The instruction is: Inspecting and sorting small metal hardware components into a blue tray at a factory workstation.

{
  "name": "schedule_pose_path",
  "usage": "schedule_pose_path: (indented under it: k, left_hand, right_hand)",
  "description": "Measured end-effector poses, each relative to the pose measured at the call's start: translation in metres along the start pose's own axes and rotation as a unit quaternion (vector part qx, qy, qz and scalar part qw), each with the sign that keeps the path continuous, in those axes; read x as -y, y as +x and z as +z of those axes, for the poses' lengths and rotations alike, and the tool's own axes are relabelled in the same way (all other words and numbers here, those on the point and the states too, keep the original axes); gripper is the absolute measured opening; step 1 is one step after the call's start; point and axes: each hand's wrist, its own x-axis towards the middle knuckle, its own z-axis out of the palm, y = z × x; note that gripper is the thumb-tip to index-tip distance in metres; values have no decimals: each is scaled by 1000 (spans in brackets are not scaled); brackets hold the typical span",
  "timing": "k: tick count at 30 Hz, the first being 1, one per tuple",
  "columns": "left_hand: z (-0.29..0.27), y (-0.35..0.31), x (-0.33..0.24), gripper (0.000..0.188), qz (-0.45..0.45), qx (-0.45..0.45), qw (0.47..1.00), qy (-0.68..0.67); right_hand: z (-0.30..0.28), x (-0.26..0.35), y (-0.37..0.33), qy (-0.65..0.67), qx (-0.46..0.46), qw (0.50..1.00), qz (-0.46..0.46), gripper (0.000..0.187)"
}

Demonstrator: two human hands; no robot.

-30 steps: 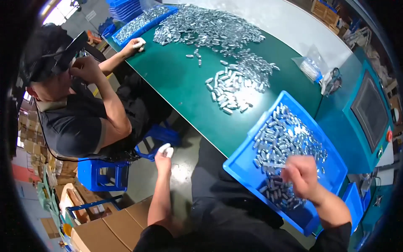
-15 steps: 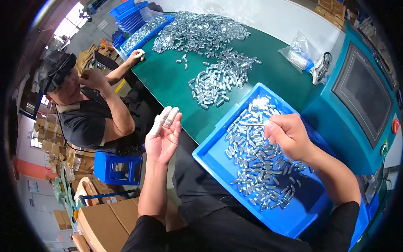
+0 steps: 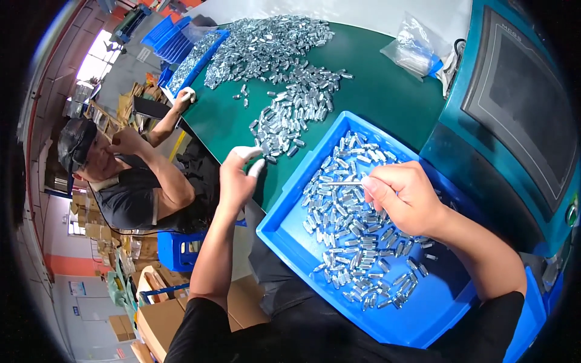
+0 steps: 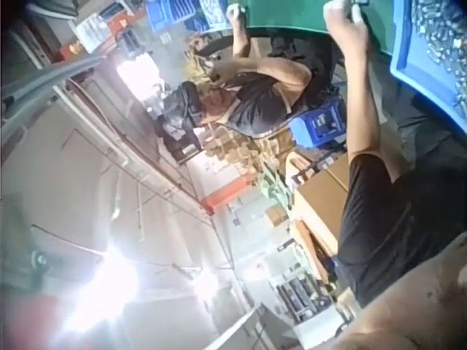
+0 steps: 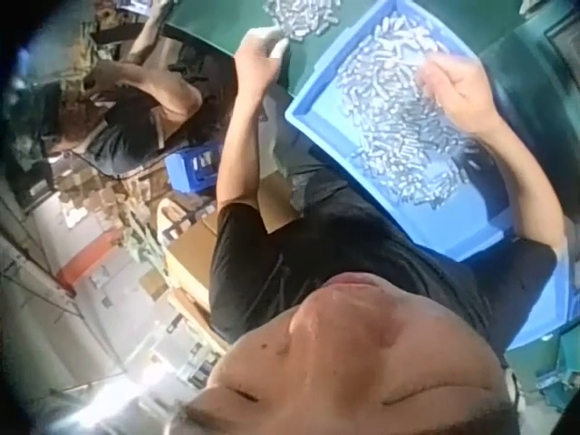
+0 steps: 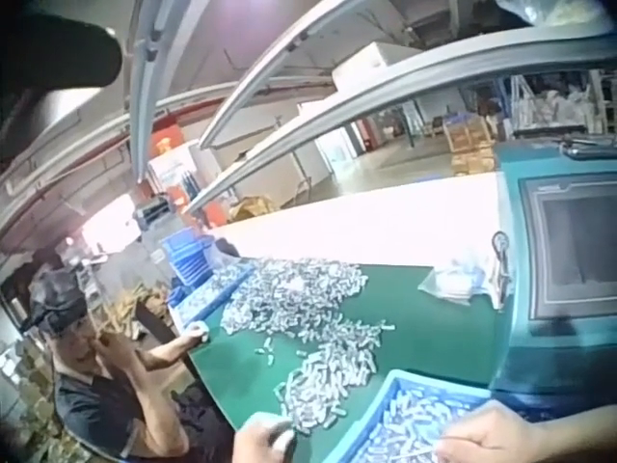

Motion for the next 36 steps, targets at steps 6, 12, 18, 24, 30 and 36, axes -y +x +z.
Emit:
schedule_pose_path:
  k: [6,12,18,24,30,36]
  left_hand:
    - [3,-2,1,24,18,69,996,62]
    - [10,-11,-2,21,52,57,997,19]
    - [3,-2,-60,34,-92,19,931,-352]
    - [28,18,-126,16,-133,67,770,-620]
    - [51,6,-127,11,-151,112,745,-640]
    - [55,5,-126,15,-146,95,747,-641]
  right_hand:
    - [4,0,5,10,8,1000,16,34]
    - [4,1,-1,-7,13,999,38,37]
    - [9,-7,-4,27,-9,996,80,41]
    - [6,-21,-6,120,-90,986,75,41]
    - [4,-18,-3,82,-56,991,91,40]
    - [0,-14,-3,35,-62,993,96,41]
